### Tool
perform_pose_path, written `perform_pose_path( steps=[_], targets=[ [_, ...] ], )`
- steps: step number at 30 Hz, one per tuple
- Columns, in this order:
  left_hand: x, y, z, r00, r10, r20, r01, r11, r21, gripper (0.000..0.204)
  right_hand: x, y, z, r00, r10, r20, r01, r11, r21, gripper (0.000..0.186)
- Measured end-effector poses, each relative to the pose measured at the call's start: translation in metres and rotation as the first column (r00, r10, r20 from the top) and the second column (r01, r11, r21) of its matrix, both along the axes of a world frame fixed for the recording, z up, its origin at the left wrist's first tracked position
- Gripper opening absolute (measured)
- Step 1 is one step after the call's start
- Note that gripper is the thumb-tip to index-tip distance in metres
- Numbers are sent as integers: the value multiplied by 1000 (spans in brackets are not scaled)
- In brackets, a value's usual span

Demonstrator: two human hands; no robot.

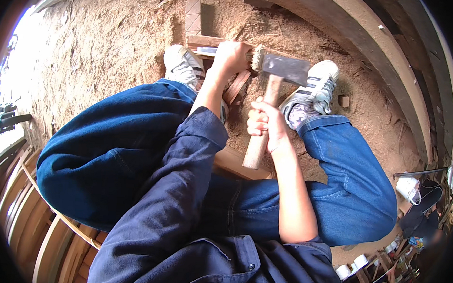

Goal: The person sits on the floor and uses a small axe to chip away at a short piece of wood held between their feet. They repeatedly strike the wood to remove small chips and shape it.

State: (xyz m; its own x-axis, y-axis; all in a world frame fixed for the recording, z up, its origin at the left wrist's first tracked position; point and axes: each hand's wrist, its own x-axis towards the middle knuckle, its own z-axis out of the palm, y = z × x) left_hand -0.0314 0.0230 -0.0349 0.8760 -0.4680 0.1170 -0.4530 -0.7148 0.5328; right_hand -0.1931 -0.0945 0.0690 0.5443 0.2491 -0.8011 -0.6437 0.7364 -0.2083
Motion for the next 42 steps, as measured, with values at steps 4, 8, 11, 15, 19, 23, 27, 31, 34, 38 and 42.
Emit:
perform_pose_path(
  steps=[4,8,11,15,19,23,27,31,34,38,42],
  targets=[
    [0,-1,16,1000,18,-5,-18,1000,-11,12,10,-15,10,984,-119,129,128,990,-62,10],
    [11,4,22,993,96,-66,-96,995,1,9,11,-32,-3,956,-211,205,186,974,132,14],
    [33,22,42,966,205,-159,-214,976,-47,8,7,-36,-8,954,-247,169,219,961,169,20],
    [46,42,70,966,197,169,-191,980,-52,12,7,-42,-8,943,-285,171,241,941,239,22],
    [61,46,85,979,185,88,-181,982,-47,17,12,-39,-5,947,-264,183,234,957,170,23],
    [43,6,93,996,18,-89,-16,1000,18,19,10,-43,-1,940,-285,185,263,955,137,24],
    [2,-28,69,973,-105,-204,105,994,-15,20,10,-51,3,921,-346,179,318,933,167,23],
    [-20,-40,17,983,-170,-67,167,985,-53,19,3,-64,0,887,-427,175,372,886,275,20],
    [-25,-41,12,975,-221,-11,220,974,-50,31,3,-66,-3,882,-443,163,382,873,304,20],
    [-27,-54,21,957,-286,-52,281,957,-76,26,6,-63,3,897,-415,152,366,890,270,24],
    [-30,-56,19,969,-239,-59,237,970,-46,24,8,-57,6,921,-356,156,331,929,167,27]
  ],
)
